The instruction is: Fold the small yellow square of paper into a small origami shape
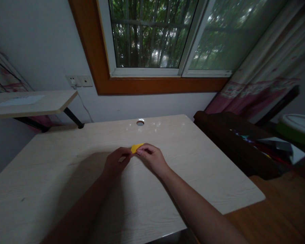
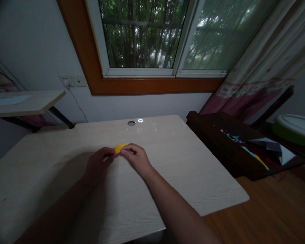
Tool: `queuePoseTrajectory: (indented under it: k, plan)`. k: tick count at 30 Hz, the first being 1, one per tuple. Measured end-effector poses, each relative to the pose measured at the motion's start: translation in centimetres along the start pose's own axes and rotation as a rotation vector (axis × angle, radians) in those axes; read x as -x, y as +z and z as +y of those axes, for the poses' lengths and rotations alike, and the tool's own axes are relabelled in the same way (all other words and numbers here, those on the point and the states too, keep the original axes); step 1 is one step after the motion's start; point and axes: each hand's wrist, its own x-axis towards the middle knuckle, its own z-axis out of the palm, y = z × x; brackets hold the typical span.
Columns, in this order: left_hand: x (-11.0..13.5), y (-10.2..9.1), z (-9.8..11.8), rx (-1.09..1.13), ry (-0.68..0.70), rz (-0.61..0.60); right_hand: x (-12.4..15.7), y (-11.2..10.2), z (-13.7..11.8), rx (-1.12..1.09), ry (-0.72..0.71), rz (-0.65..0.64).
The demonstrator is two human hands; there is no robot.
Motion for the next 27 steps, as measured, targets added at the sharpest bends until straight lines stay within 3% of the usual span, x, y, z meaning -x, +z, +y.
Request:
queuePoseTrajectory:
  k: [5,8,14,27]
  plan:
    - [0.1,0.39,-0.03,0.294,-0.082,0.069,0.08,0.11,-0.7,-0.004,-0.014,0.015]
    - [0.04,0.36,0.02,0.465,-0.133,0.008,0.12,0.03,-0.66,0.025,-0.048,-0.004]
    - [-0.26,0.12,0.3,0.437,-0.195,-0.13,0.17,-0.13,0.0,0.098,-0.121,-0.042]
    - [-0.24,0.43,-0.12,0.323,-0.219,-0.136,0.11,0.0,0.06,0.069,-0.102,0.001]
